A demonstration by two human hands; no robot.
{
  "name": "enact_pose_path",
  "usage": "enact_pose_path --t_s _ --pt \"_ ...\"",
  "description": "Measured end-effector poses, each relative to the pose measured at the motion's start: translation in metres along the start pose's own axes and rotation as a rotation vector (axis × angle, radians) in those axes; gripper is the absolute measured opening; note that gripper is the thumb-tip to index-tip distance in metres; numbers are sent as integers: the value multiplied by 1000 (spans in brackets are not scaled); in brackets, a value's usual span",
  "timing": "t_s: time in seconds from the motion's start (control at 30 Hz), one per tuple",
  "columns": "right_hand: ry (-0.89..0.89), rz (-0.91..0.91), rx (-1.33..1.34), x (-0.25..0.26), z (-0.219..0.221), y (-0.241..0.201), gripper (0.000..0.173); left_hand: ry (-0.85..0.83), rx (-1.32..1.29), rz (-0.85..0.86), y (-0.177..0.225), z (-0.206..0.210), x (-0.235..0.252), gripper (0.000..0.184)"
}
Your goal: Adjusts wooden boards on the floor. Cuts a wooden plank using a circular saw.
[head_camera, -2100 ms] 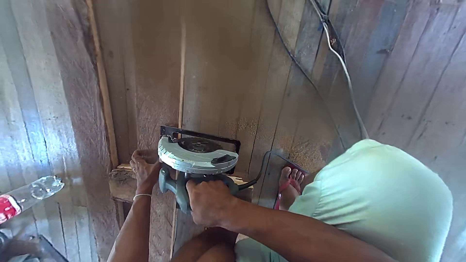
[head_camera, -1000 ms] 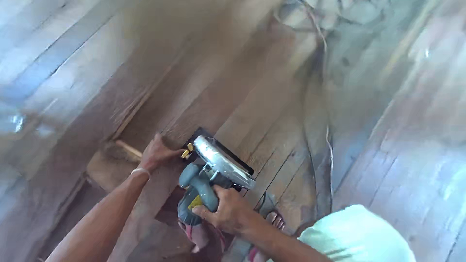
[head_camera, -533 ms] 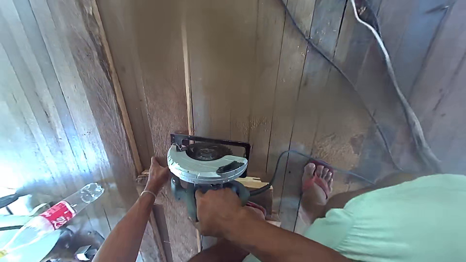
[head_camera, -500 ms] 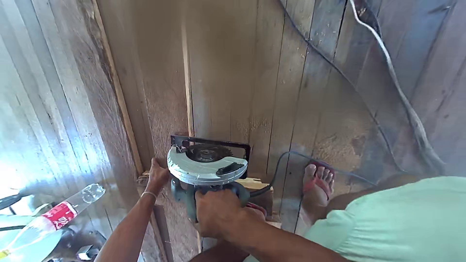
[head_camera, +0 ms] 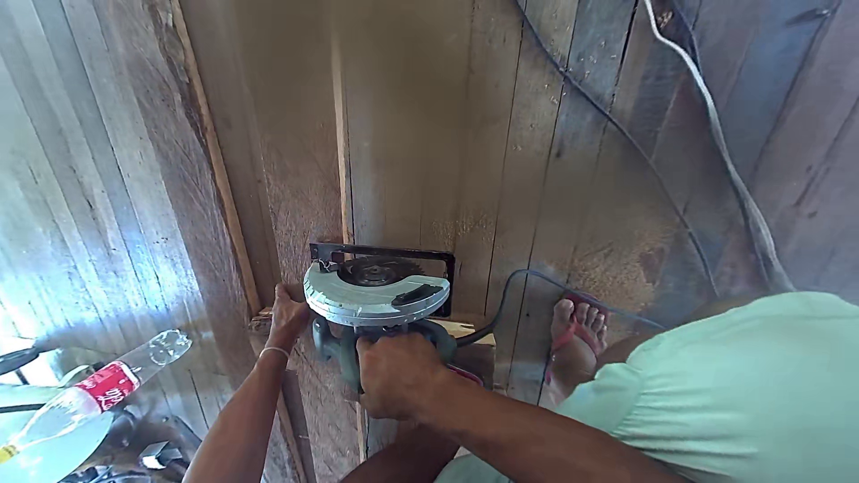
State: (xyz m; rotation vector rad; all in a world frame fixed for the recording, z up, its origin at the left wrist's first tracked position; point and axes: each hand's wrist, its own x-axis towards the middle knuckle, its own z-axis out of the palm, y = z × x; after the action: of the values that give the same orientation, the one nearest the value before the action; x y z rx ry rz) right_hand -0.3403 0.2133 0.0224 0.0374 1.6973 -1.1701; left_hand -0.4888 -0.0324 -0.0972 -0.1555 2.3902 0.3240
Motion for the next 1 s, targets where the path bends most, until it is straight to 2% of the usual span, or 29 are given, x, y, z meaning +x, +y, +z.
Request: enact_pose_path --t_s 0.23,0.47,1.0 --pt "-8 -5 44 0 6 -2 52 38 14 1 11 2 -9 89" --pt "-11 6 64 0 6 -1 38 50 67 -35 14 2 -11 83" --pt "-32 15 60 4 5 -2 38 53 14 -53 16 3 -11 86"
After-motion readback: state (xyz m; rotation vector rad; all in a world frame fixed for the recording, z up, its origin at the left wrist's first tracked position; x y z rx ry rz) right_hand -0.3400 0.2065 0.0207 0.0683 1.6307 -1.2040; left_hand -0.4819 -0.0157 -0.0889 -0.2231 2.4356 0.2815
